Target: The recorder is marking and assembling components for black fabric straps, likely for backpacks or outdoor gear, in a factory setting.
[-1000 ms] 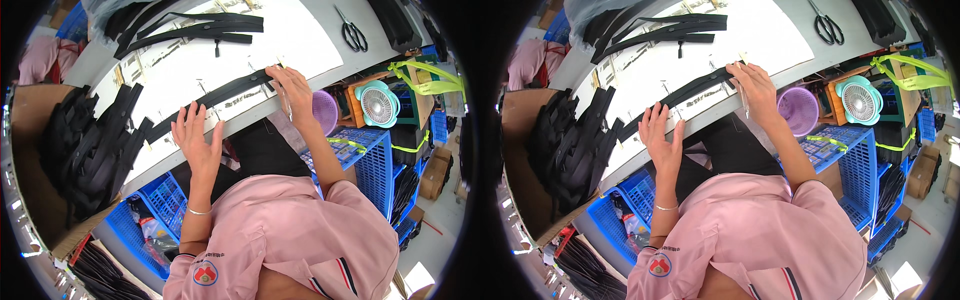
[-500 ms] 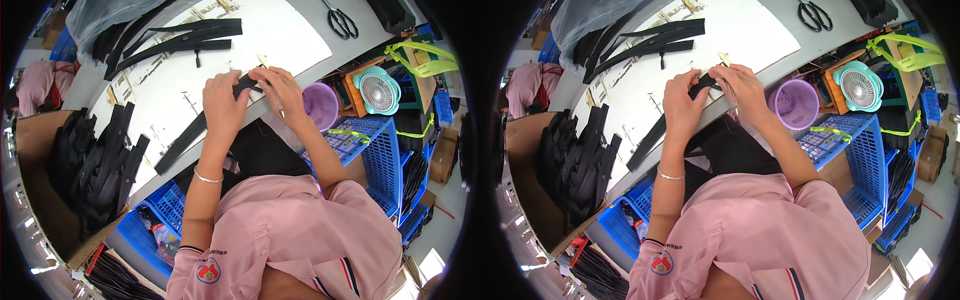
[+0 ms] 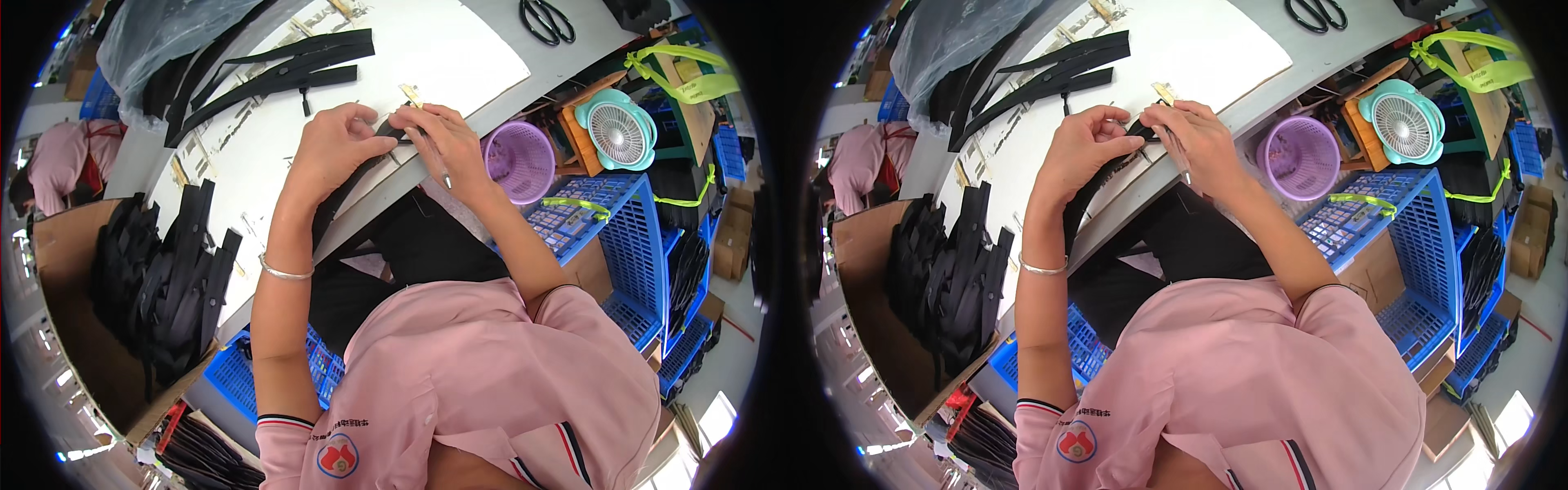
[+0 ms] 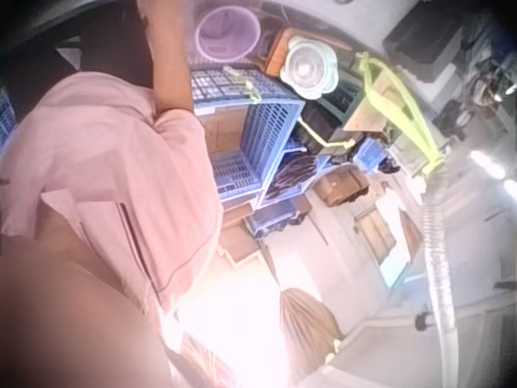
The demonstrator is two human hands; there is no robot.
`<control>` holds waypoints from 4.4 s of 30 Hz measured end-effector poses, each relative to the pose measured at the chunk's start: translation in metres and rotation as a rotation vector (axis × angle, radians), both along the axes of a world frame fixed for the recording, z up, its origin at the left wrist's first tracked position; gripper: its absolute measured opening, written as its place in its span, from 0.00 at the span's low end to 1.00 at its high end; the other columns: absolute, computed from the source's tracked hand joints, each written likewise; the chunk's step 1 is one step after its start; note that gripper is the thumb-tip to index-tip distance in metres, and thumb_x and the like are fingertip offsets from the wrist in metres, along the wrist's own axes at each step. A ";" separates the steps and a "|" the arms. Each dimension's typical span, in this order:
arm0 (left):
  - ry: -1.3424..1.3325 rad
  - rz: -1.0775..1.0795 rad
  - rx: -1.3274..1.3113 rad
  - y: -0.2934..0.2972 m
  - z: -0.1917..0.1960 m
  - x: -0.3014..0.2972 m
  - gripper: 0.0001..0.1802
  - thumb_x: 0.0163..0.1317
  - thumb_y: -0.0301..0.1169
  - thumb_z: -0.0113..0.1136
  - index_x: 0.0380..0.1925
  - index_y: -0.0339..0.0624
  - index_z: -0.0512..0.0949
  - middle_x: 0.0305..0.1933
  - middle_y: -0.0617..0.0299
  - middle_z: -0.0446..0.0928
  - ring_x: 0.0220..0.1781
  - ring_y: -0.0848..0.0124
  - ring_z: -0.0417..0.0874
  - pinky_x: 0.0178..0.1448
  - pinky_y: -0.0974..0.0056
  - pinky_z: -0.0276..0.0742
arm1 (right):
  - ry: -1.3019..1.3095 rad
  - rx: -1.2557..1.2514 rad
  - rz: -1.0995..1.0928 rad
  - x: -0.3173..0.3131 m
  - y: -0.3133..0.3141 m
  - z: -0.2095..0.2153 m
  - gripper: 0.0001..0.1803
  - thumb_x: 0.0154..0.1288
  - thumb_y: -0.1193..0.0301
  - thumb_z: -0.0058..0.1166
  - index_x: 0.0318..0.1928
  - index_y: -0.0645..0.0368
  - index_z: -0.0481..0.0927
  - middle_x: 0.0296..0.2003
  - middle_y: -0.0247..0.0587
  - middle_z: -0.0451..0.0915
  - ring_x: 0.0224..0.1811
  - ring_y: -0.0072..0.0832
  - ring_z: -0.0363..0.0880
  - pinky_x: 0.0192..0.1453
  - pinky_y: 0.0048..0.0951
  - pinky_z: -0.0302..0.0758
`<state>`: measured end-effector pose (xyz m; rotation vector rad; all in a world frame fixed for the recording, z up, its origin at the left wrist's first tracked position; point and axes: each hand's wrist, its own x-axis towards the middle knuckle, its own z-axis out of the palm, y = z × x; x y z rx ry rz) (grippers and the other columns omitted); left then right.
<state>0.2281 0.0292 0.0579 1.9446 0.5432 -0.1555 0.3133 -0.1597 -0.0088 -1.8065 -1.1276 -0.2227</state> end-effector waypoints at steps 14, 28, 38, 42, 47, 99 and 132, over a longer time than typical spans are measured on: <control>0.089 -0.109 -0.039 0.004 0.026 -0.021 0.28 0.59 0.31 0.73 0.58 0.29 0.79 0.29 0.56 0.86 0.30 0.76 0.82 0.36 0.69 0.76 | -0.017 0.027 -0.018 0.000 0.000 0.001 0.15 0.71 0.78 0.60 0.56 0.60 0.81 0.45 0.37 0.91 0.49 0.33 0.90 0.65 0.38 0.78; -0.517 0.284 0.674 -0.049 -0.027 -0.048 0.14 0.55 0.31 0.76 0.42 0.43 0.87 0.49 0.59 0.85 0.54 0.59 0.81 0.64 0.56 0.69 | -0.174 -0.078 -0.093 -0.016 0.004 -0.003 0.18 0.67 0.77 0.63 0.57 0.60 0.81 0.48 0.45 0.89 0.55 0.39 0.87 0.68 0.45 0.77; -0.495 0.379 0.675 -0.056 -0.044 -0.036 0.10 0.58 0.28 0.74 0.41 0.46 0.89 0.44 0.64 0.85 0.51 0.64 0.80 0.61 0.60 0.69 | -0.114 -0.133 -0.081 -0.009 0.000 -0.002 0.21 0.67 0.76 0.64 0.60 0.54 0.80 0.48 0.39 0.89 0.57 0.32 0.87 0.75 0.51 0.67; -0.540 0.416 0.679 -0.056 -0.050 -0.035 0.08 0.57 0.29 0.74 0.37 0.47 0.88 0.42 0.68 0.84 0.49 0.65 0.79 0.59 0.58 0.67 | 0.028 -0.097 -0.048 0.000 0.004 0.017 0.20 0.67 0.75 0.65 0.60 0.54 0.81 0.42 0.36 0.89 0.45 0.28 0.89 0.74 0.47 0.67; -0.573 0.415 0.722 -0.056 -0.056 -0.035 0.09 0.55 0.28 0.74 0.37 0.48 0.88 0.42 0.68 0.83 0.49 0.64 0.79 0.58 0.57 0.68 | 0.064 0.021 0.092 0.019 0.027 0.030 0.10 0.69 0.72 0.64 0.49 0.58 0.87 0.30 0.35 0.85 0.28 0.27 0.80 0.49 0.32 0.76; -0.236 0.807 1.093 0.020 -0.048 -0.254 0.20 0.64 0.27 0.66 0.58 0.45 0.83 0.65 0.53 0.77 0.75 0.48 0.68 0.82 0.43 0.52 | -0.289 -0.342 0.068 0.006 0.068 0.019 0.27 0.57 0.53 0.76 0.49 0.53 0.80 0.35 0.36 0.81 0.30 0.28 0.81 0.34 0.28 0.78; -0.356 0.494 0.800 -0.022 -0.055 -0.180 0.20 0.66 0.28 0.67 0.58 0.41 0.83 0.63 0.55 0.81 0.72 0.55 0.75 0.83 0.43 0.51 | -0.329 -0.298 -0.005 0.013 -0.014 0.001 0.18 0.65 0.67 0.68 0.53 0.55 0.82 0.60 0.36 0.84 0.67 0.40 0.77 0.76 0.50 0.64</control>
